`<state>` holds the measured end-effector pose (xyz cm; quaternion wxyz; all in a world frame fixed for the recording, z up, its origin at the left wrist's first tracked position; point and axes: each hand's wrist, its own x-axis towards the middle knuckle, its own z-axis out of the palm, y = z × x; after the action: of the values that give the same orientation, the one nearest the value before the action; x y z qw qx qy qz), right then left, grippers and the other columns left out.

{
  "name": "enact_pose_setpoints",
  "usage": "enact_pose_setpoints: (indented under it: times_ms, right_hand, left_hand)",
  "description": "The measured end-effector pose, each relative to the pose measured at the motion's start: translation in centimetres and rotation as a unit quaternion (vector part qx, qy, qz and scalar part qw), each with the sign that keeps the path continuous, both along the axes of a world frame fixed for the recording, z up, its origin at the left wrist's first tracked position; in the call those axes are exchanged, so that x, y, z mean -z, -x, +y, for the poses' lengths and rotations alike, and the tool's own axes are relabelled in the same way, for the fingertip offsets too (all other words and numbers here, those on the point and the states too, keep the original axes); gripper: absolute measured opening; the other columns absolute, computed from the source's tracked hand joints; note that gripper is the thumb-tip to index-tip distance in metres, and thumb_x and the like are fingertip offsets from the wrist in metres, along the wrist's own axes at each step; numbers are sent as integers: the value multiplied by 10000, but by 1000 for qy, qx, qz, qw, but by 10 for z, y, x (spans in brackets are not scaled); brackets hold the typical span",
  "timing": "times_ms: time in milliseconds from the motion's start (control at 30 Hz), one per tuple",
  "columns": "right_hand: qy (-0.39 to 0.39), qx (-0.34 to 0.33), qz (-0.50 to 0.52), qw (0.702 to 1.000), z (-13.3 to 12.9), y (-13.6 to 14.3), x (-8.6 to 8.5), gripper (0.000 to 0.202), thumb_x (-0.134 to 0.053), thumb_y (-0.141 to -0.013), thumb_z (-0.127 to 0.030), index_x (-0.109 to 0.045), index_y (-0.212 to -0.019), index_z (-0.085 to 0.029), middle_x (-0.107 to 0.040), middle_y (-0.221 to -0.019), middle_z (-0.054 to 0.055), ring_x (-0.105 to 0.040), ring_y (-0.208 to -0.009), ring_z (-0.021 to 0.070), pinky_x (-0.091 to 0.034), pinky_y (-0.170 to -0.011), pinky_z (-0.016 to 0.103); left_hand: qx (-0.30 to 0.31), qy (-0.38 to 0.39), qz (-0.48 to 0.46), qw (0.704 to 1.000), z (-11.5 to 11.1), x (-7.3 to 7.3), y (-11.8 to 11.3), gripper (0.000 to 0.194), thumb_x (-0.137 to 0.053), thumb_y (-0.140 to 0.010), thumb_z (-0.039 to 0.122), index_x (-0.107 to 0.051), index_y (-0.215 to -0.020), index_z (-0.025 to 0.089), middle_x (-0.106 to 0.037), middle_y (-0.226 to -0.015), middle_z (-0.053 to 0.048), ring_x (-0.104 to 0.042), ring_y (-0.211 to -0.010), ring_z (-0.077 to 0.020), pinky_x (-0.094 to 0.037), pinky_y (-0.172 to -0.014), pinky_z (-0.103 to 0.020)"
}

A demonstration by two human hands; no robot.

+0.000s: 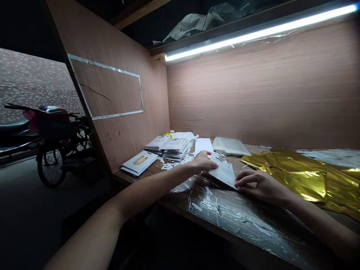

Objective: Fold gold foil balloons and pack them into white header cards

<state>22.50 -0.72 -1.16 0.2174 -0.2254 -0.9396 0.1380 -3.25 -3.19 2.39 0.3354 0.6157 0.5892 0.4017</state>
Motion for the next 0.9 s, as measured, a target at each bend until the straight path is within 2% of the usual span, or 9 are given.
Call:
enact_pose_setpoints:
  times_ms: [67, 167, 267, 333, 433, 500, 600, 733, 900]
  right_hand:
    - [-32, -2, -1, 999, -4, 0, 0, 234, -627, -935, -400, -821, -1045, -329, -755, -1091, 97, -714, -936, 268, -584, -827, 439]
    - [-61, -2, 3, 998, -10, 4, 0, 263, -618, -943, -375, -790, -1141, -347, -741, -1187, 95, -721, -1000, 283, -588, -864, 458]
    - [-35, 0, 37, 999, -14, 29, -3, 268, -613, -952, -378, -785, -1152, -328, -729, -1238, 97, -715, -1054, 291, -573, -916, 462]
    - [54, -15, 49, 997, -16, 65, -8, 279, -600, -966, -383, -779, -1163, -297, -744, -1204, 103, -721, -1011, 271, -581, -877, 429]
    - [239, -85, 55, 966, -16, 142, -20, 328, -620, -958, -380, -746, -1217, -224, -782, -992, 93, -711, -805, 213, -588, -729, 359]
    - [363, -109, 47, 924, -17, 201, -27, 259, -641, -932, -250, -754, -1148, -164, -767, -854, 71, -671, -689, 163, -564, -665, 299]
    - [607, -85, 76, 786, -23, 281, -31, 165, -586, -875, -54, -713, -976, -81, -696, -669, 69, -617, -570, 139, -510, -550, 238]
    - [662, -76, 62, 743, -36, 346, -24, 196, -499, -895, -37, -609, -747, -101, -607, -598, 57, -544, -491, 114, -422, -448, 196]
    - [696, -57, 83, 711, -41, 371, -12, 186, -474, -872, -8, -594, -771, -108, -596, -611, 53, -517, -485, 102, -406, -447, 171]
  left_hand:
    - [8, -32, -16, 999, -15, -17, 15, 767, -716, -736, 84, -448, -1455, 59, -721, -1150, -210, -721, -859, -234, -548, -659, -277]
    - [6, -135, 6, 991, -49, -57, 57, 689, -646, -820, 85, -452, -1480, 137, -745, -1140, -158, -718, -898, -220, -554, -736, -286]
    - [-88, -256, 171, 947, -97, -93, 113, 622, -631, -888, 174, -473, -1489, 143, -763, -1112, -127, -716, -880, -219, -545, -772, -298]
    - [-148, -272, 311, 898, -127, -103, 149, 499, -608, -891, 166, -606, -1389, 155, -776, -1050, -103, -712, -863, -225, -520, -789, -295]
    - [-168, -219, 482, 832, -155, -94, 189, 323, -556, -903, 174, -773, -1141, 202, -783, -938, -85, -699, -845, -232, -481, -814, -293]
    - [-168, -148, 531, 818, -160, -78, 206, 320, -552, -895, 198, -787, -1111, 208, -775, -862, -87, -693, -804, -233, -472, -769, -285]
    - [-128, -40, 511, 849, -156, -53, 221, 264, -569, -896, 280, -807, -995, 225, -754, -779, -70, -676, -727, -213, -447, -698, -270]
    - [-93, 9, 491, 866, -141, -35, 239, 226, -614, -852, 344, -781, -760, 223, -676, -625, -27, -590, -594, -173, -372, -611, -269]
    - [-89, 21, 487, 868, -127, -26, 258, 301, -762, -669, 441, -634, -538, 203, -462, -462, 37, -419, -480, -133, -225, -518, -289]
